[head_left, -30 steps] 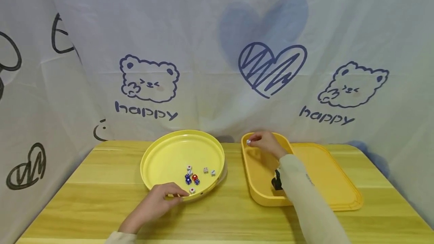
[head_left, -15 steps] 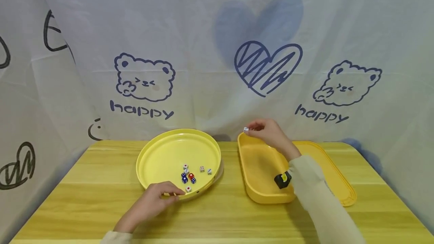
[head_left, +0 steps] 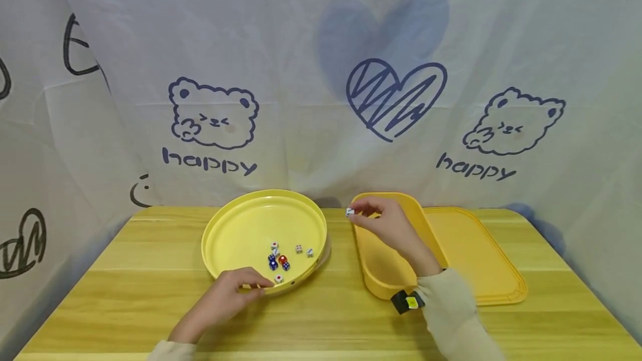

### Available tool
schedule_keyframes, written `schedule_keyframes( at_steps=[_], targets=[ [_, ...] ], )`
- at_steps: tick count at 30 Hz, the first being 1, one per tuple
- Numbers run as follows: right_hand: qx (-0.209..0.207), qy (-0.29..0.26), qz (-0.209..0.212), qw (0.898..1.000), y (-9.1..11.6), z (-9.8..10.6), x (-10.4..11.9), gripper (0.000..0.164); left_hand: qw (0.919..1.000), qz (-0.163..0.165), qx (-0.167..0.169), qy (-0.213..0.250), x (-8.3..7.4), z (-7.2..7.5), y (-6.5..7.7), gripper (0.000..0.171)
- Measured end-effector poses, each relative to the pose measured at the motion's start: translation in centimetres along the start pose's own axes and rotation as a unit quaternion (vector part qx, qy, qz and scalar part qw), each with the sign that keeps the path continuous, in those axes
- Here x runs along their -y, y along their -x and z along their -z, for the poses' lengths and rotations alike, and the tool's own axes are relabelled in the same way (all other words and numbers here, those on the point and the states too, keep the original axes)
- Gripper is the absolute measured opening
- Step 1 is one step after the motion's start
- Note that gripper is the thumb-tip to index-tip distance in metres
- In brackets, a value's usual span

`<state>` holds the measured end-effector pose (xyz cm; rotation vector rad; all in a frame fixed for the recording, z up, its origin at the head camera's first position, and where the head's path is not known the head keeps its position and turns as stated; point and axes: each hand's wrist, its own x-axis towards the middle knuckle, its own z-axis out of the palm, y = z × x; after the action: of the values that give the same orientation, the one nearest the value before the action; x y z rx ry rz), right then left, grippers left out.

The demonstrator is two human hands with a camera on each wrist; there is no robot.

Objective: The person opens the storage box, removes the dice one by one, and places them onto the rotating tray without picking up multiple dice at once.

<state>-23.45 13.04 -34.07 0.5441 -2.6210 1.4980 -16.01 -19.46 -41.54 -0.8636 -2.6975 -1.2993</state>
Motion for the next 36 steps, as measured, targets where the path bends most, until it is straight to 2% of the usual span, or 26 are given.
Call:
schedule_keyframes(
  at_steps=[6, 17, 26, 31, 36],
  targets=[
    [0.009, -0.017, 0.018, 1.0, 0.3, -2.4, -0.4, 0.014, 1.0, -0.002, 0.003, 0.0, 0.0, 0.3, 0.1, 0.013],
    [0.013, 0.0, 0.022, 1.0, 0.9, -4.0, -0.7, 0.013, 1.0, 0.002, -0.002, -0.007, -0.2, -0.1, -0.1, 0.014],
    [0.02, 0.008, 0.035, 0.999, 1.7, -6.5, -0.5, 0.01, 0.9999, 0.011, 0.003, -0.008, 0.1, -0.1, 0.0, 0.016],
    [0.014, 0.002, 0.025, 1.0, 1.1, -7.9, -0.2, 0.01, 1.0, -0.001, -0.004, -0.007, 0.1, 0.0, 0.0, 0.016],
    [0.027, 0.003, 0.011, 1.0, 0.3, -8.8, 0.0, 0.013, 0.9999, -0.013, -0.003, 0.001, 0.1, -0.3, -0.3, 0.014]
  ],
)
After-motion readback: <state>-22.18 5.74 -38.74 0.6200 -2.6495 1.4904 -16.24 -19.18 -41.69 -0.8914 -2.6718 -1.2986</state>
